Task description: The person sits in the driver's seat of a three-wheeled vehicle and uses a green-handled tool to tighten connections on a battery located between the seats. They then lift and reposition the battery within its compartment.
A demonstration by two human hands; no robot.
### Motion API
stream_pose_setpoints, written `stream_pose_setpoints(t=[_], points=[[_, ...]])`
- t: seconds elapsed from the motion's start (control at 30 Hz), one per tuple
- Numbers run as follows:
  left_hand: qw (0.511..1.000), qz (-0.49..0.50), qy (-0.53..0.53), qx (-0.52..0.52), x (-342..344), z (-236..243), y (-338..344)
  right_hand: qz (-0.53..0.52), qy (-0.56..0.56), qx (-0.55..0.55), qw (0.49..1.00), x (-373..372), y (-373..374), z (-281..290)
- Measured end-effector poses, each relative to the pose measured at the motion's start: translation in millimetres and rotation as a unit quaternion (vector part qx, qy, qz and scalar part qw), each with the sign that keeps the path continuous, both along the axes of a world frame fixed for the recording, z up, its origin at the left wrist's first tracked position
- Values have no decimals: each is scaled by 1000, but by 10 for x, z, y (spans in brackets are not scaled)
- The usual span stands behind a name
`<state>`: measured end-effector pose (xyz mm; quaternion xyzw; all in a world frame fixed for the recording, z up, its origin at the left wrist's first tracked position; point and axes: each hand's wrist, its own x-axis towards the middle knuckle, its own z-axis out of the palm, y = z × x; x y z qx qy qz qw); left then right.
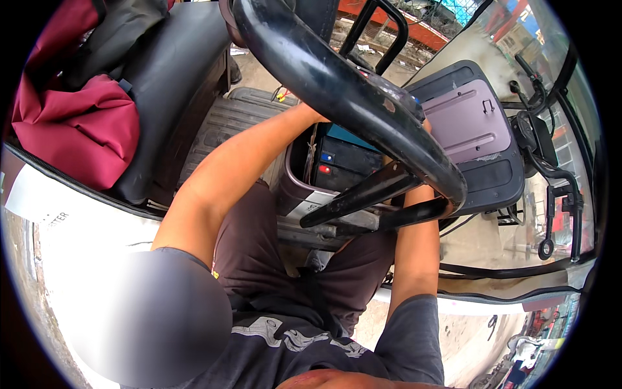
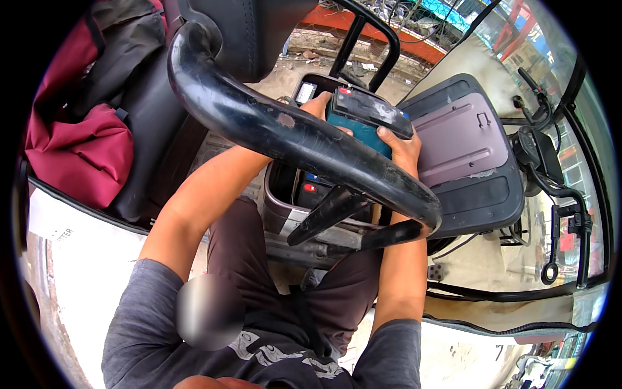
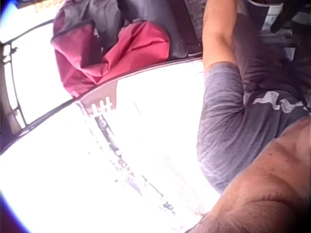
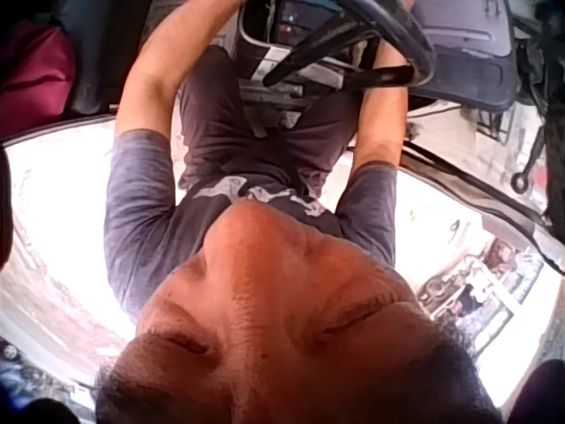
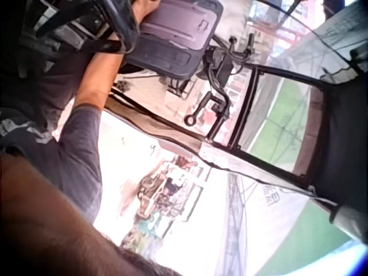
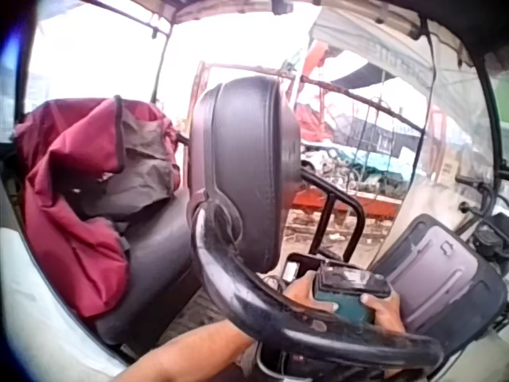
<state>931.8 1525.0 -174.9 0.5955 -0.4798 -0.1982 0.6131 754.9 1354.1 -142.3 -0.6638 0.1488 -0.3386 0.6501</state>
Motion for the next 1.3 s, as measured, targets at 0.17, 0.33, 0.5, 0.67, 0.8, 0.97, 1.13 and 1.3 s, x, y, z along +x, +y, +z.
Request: stream_pose_setpoints(t=[0.17,0.33,0.5,0.67,0.8,0.97,1.13,1.3], points=[[997,36,-65,20,-63,118,66,-19,-2,-12,1000,9,-3,-7],[998,30,-47,14,-22,41,10,-28,50,-4,998,20,-56,-8],[998,27,-58,22,71,-44,-13,-24,22,-24,999,96,61,90],[997,32,-72,5,195,-123,-78,-31,38,-100,994,272,-89,102],[997,16,77,11,14,19,18,-71,59,-156,983,312,-178,37],[1000,22,7,4,-54,67,38,-76,1,-82,994,283,-294,-203],[1000,4,12,23,-51,72,19,-72,27,-76,994,205,-238,-143],[1000,12,-3,26,-63,74,-4,-106,75,-89,988,218,-380,-137]])
